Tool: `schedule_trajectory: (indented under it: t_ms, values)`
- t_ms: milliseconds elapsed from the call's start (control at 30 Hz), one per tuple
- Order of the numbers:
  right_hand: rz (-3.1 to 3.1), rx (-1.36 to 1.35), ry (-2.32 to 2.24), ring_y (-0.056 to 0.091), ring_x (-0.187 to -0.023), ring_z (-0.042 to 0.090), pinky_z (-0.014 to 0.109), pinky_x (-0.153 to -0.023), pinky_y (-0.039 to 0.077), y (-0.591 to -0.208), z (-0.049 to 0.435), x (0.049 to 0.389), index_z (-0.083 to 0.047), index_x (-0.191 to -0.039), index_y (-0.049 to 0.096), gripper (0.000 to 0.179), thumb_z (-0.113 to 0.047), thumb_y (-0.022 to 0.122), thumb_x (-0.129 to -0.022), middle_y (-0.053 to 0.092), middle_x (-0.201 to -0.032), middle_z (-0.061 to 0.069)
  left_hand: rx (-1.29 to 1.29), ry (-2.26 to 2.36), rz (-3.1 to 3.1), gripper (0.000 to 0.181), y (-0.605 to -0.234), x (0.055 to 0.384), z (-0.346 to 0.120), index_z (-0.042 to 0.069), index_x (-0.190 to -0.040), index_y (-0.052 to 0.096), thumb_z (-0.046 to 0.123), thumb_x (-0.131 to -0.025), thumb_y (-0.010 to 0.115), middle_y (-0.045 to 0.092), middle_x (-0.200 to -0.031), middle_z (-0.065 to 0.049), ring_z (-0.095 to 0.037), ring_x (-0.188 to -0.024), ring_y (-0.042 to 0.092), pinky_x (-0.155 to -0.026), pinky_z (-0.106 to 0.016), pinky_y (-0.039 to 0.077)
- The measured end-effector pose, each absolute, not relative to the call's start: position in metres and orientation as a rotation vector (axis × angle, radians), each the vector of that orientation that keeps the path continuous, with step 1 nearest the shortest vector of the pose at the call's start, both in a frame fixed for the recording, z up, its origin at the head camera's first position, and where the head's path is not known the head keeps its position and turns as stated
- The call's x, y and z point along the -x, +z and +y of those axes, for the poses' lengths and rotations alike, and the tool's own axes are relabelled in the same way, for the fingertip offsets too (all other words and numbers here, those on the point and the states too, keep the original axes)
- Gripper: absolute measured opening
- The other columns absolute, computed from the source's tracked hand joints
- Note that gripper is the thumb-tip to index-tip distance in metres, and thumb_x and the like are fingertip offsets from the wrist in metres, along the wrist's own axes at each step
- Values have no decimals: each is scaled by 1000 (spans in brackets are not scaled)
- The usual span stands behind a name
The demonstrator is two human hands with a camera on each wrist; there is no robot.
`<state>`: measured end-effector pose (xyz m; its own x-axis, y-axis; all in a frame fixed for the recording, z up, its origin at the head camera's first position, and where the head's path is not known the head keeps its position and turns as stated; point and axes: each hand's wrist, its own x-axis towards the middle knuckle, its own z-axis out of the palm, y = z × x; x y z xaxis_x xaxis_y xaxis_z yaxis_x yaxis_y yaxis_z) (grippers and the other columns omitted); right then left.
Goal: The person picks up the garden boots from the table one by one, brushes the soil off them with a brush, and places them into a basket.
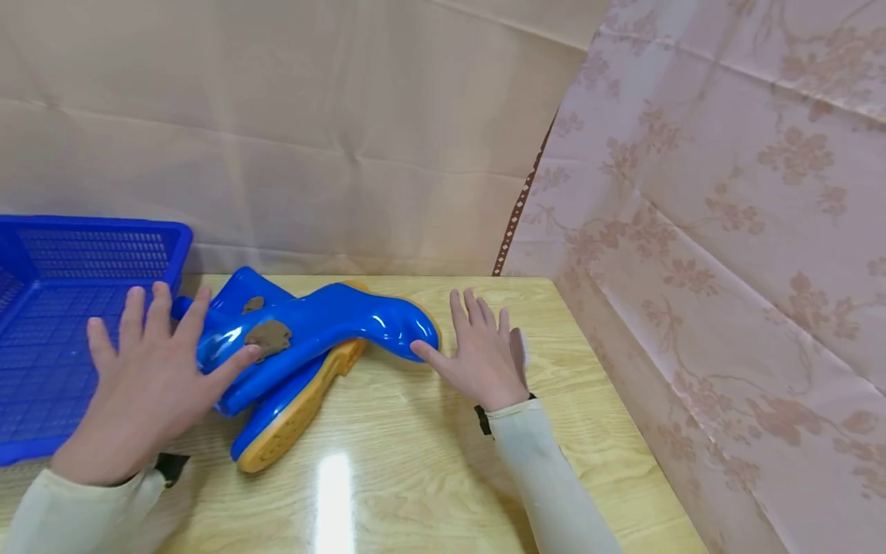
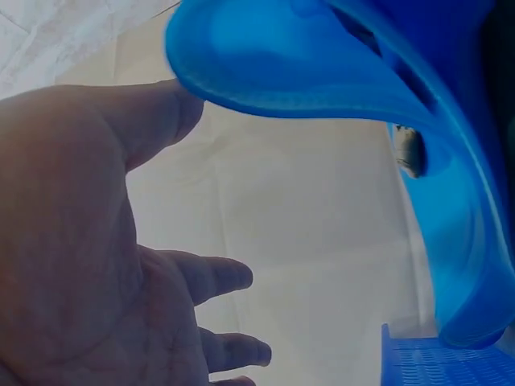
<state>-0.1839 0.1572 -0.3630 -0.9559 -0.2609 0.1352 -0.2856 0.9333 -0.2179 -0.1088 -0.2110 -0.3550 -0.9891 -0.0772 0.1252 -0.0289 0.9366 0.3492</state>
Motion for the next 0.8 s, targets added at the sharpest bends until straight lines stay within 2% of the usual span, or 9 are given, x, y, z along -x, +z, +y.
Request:
schedule_trajectory:
  t_ms: [233, 333, 433, 533, 567, 667, 800]
  values:
    - [-3028, -453, 387, 20, -157, 37, 60, -127, 8, -352, 153, 186, -12, -166, 21, 100, -76, 50, -94, 19, -171, 14, -31, -548, -2939, 106, -353, 108, -213, 5, -165, 11, 73, -95, 52, -1, -162, -43, -56, -151, -17, -114, -77, -12]
    - [-3050, -463, 433, 29, -154, 38, 59, -125, 20, -347, 150, 185, -13, -165, 27, 94, -72, 54, -95, 27, -169, 12, 5, -561, -2952, 105, -352, 107, -215, 4, -165, 11, 70, -96, 55, 4, -161, -44, -64, -148, -3, -113, -81, 2]
    - [-3114, -471, 452, 40, -149, 36, 57, -121, 32, -344, 149, 181, -13, -161, 37, 88, -68, 58, -96, 39, -164, 10, 21, -572, -3008, 106, -351, 106, -216, 6, -166, 10, 71, -96, 54, 13, -158, -45, -69, -140, 13, -106, -85, 16]
    - [-3182, -482, 439, 46, -145, 31, 54, -119, 38, -342, 150, 176, -13, -157, 45, 82, -65, 60, -96, 49, -157, 8, 44, -560, -3082, 107, -350, 104, -218, 3, -165, 13, 75, -95, 51, 22, -154, -45, -71, -133, 21, -101, -87, 22]
    - [-3198, -483, 428, 47, -144, 30, 56, -119, 37, -341, 151, 174, -13, -156, 46, 80, -65, 60, -96, 51, -156, 8, 58, -554, -3104, 108, -349, 104, -219, 2, -164, 15, 77, -94, 50, 25, -153, -45, -71, -132, 23, -100, -87, 24]
    - [-3219, -453, 396, 48, -144, 29, 68, -121, 22, -338, 153, 169, -17, -155, 49, 78, -66, 60, -95, 54, -154, 6, 97, -526, -3158, 107, -347, 102, -221, -4, -160, 26, 75, -94, 53, 32, -148, -45, -70, -129, 29, -98, -85, 30]
    - [-3226, -429, 369, 49, -143, 30, 81, -115, 7, -335, 155, 166, -20, -154, 50, 77, -68, 60, -94, 55, -153, 5, 115, -497, -3207, 93, -343, 100, -221, -7, -150, 44, 63, -93, 67, 40, -140, -44, -66, -121, 41, -90, -80, 41]
